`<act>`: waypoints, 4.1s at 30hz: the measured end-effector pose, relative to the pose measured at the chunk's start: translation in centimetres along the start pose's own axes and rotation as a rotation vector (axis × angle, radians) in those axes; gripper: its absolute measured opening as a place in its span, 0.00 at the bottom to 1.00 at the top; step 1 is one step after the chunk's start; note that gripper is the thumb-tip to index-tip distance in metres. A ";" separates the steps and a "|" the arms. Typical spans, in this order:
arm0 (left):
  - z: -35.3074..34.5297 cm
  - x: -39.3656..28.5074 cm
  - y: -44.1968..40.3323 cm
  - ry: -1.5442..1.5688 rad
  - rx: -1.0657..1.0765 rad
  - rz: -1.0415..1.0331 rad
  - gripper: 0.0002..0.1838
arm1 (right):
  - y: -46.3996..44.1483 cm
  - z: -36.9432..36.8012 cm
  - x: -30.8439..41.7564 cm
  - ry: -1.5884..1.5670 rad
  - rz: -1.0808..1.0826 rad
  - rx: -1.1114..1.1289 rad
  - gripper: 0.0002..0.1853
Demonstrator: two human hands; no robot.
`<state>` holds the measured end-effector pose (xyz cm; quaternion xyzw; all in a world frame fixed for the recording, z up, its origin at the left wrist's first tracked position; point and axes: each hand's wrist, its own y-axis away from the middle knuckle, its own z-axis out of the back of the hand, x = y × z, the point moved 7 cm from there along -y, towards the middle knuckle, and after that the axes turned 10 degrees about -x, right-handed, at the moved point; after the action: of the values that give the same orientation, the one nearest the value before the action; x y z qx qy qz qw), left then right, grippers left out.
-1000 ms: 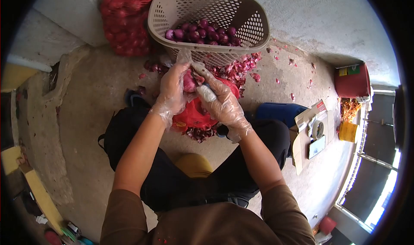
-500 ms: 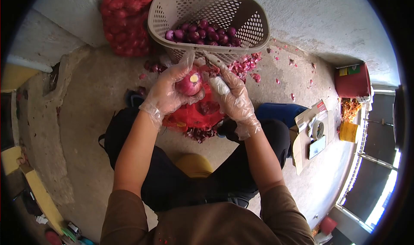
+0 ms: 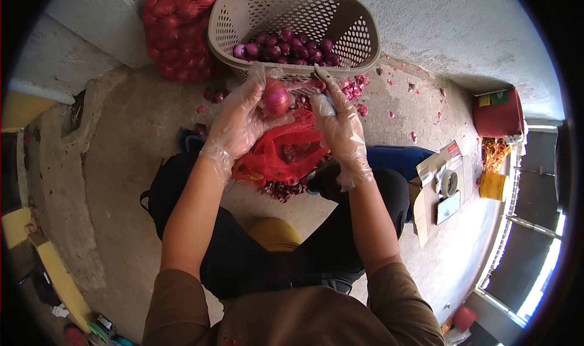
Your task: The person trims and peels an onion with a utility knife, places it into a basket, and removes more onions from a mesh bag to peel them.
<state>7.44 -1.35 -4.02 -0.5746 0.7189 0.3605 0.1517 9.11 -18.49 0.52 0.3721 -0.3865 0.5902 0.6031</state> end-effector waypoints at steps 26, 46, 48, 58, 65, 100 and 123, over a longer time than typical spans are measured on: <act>-0.7 0.1 0.0 0.259 0.039 0.098 0.27 | 0.6 -1.6 -2.0 0.362 -0.029 0.271 0.45; -0.4 1.7 -0.5 -0.107 -0.018 0.022 0.30 | 1.1 -2.4 -2.8 0.572 0.103 0.278 0.46; -0.3 1.6 -0.6 -0.126 -0.017 0.014 0.30 | 1.1 -2.4 -2.9 0.591 0.092 0.296 0.46; -0.7 0.5 -0.3 -0.077 -0.085 -0.012 0.29 | 0.8 -1.7 -3.2 0.583 0.072 0.254 0.46; 0.0 1.8 -1.2 -0.087 -0.070 -0.060 0.27 | 1.2 -2.0 -2.5 0.638 0.065 0.329 0.45; -0.9 0.4 0.5 0.153 0.014 0.161 0.28 | 2.7 -2.5 3.1 0.024 0.329 0.529 0.31; -1.5 -0.3 1.3 0.021 -0.094 0.146 0.29 | 2.8 -2.1 3.4 0.023 0.402 0.525 0.33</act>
<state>6.61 -2.03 -2.31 -0.5308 0.7427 0.3981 0.0902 6.43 -15.05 2.66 0.4244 -0.2799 0.7811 0.3625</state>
